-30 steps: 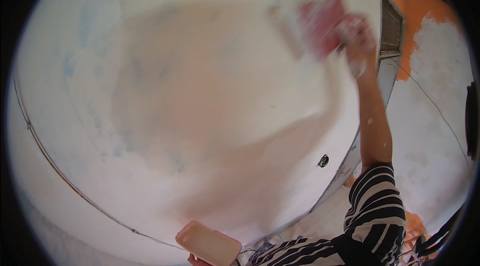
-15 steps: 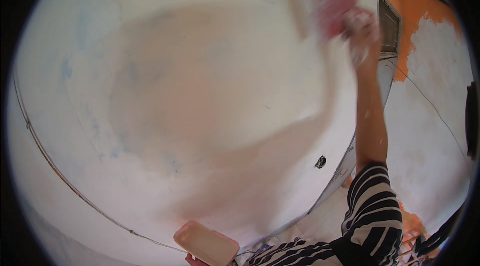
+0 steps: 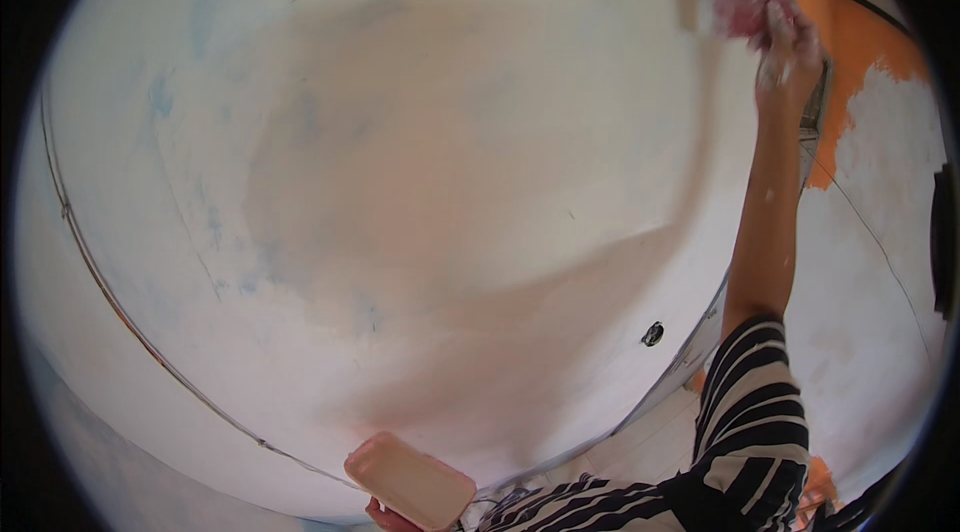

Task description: The person applies plaster to a wall using a putty knife, repeatedly scraping material from a plastic container and spreading it across the wall surface.

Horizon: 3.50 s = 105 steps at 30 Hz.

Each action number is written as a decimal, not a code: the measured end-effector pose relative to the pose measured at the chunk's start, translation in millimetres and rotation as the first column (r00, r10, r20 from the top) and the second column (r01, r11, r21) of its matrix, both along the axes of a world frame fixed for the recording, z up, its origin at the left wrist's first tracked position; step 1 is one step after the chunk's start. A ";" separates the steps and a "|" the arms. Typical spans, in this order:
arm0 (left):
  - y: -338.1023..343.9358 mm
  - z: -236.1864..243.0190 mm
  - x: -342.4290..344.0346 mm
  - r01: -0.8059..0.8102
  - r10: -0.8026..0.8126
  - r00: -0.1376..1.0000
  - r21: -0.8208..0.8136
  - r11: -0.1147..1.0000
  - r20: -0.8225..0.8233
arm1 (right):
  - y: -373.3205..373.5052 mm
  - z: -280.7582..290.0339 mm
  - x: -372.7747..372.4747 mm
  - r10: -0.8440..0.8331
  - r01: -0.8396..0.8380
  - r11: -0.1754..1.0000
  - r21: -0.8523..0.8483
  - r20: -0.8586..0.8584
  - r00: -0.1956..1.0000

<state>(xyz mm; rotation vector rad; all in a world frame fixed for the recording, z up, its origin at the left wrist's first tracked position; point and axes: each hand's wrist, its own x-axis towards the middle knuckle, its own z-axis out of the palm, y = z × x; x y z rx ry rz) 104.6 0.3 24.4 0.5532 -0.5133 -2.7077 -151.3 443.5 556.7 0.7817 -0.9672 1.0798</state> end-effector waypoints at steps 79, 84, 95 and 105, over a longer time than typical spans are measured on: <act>86.9 51.1 -45.4 -0.185 0.119 0.944 -0.193 0.964 -0.309 | -18.6 16.0 -29.3 0.253 -0.357 0.874 0.328 0.319 0.913; 87.4 34.7 -34.0 -0.267 0.253 0.963 -0.176 0.947 -0.097 | 100.2 74.6 -62.2 -0.071 0.071 0.997 -0.031 -0.028 0.997; 56.2 40.3 -22.4 -0.216 0.207 0.975 -0.125 0.968 -0.078 | -120.0 -84.3 -6.6 -0.320 0.153 0.534 0.832 0.032 0.947; 32.3 53.2 -16.9 -0.177 0.185 0.949 0.057 0.983 -0.255 | 35.8 50.3 7.5 -0.173 0.181 0.979 -0.095 0.083 0.981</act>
